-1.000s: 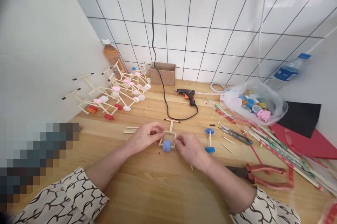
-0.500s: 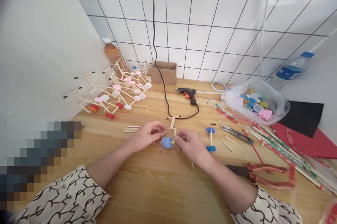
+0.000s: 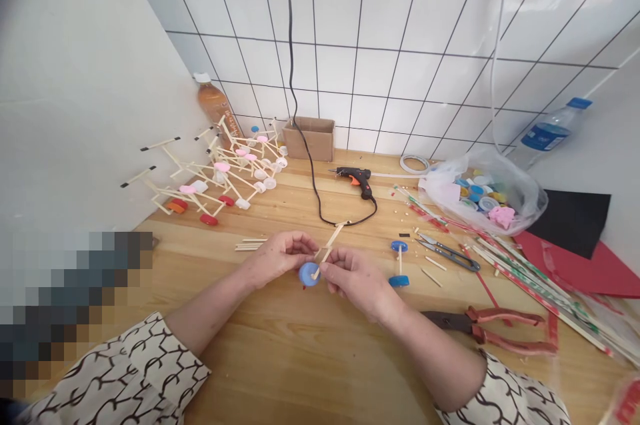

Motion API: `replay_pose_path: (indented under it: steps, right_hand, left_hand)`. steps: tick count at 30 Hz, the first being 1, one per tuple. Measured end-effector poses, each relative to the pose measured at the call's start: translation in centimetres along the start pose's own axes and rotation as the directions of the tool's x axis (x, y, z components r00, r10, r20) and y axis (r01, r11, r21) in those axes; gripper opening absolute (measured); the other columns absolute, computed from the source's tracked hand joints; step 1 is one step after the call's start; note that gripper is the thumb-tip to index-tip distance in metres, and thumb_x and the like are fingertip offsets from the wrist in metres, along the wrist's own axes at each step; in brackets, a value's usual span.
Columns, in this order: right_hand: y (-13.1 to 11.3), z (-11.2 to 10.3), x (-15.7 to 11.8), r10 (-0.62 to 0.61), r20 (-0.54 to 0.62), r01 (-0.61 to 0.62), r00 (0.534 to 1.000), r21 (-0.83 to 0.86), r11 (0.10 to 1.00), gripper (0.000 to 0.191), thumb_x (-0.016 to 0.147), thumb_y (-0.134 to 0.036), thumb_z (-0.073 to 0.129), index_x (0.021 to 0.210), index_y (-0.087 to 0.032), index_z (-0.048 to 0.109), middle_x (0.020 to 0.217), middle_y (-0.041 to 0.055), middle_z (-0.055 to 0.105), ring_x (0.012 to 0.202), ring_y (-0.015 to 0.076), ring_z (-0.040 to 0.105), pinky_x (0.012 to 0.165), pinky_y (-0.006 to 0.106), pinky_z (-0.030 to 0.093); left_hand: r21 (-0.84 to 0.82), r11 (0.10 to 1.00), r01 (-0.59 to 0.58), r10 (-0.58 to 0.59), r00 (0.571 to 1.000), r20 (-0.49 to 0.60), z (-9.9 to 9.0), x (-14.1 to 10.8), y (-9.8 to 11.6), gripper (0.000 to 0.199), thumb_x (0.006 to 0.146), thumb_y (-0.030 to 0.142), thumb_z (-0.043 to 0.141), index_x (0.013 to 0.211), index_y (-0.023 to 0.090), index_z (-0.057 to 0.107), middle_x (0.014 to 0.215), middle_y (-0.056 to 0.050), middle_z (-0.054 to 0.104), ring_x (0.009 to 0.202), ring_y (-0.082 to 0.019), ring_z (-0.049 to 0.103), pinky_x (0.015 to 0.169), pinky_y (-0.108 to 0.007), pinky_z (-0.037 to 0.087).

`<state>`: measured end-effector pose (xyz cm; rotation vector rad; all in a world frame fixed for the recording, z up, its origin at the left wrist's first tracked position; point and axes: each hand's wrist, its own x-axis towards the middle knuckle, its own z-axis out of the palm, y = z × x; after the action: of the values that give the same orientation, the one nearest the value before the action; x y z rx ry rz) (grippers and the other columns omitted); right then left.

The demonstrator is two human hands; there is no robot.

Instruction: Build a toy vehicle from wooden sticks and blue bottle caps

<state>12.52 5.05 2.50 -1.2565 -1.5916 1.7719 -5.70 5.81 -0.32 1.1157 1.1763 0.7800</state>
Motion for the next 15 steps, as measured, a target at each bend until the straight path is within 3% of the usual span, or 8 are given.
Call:
replay_pose_path:
  steps: [8, 15]
  right_hand:
    - [-0.6, 0.3, -0.7, -0.045, 0.033, 0.045, 0.998, 0.025, 0.999, 0.035, 0.075, -0.052, 0.059, 0.075, -0.018, 0.054, 0.052, -0.0057, 0.048, 0.047, 0.0068, 0.037, 0.045, 0.022, 0.024]
    - [-1.2, 0.6, -1.3, -0.142, 0.032, 0.140, 0.989, 0.059, 0.988, 0.033, 0.078, -0.050, 0.059, 0.082, -0.017, 0.057, 0.059, -0.0041, 0.050, 0.052, 0.0077, 0.042, 0.048, 0.022, 0.029]
  left_hand:
    - [-0.110, 0.994, -0.014, 0.018, 0.999, 0.036, 0.0, -0.4, 0.5, 0.026, 0.060, 0.023, 0.076, 0.080, 0.012, 0.063, 0.070, -0.002, 0.065, 0.062, -0.011, 0.058, 0.060, -0.022, 0.043]
    - [-0.353, 0.935, 0.038, 0.028, 0.983, 0.180, 0.0, -0.5, 0.3, 0.033, 0.055, 0.023, 0.080, 0.080, 0.011, 0.063, 0.070, -0.004, 0.068, 0.060, -0.011, 0.059, 0.057, -0.021, 0.044]
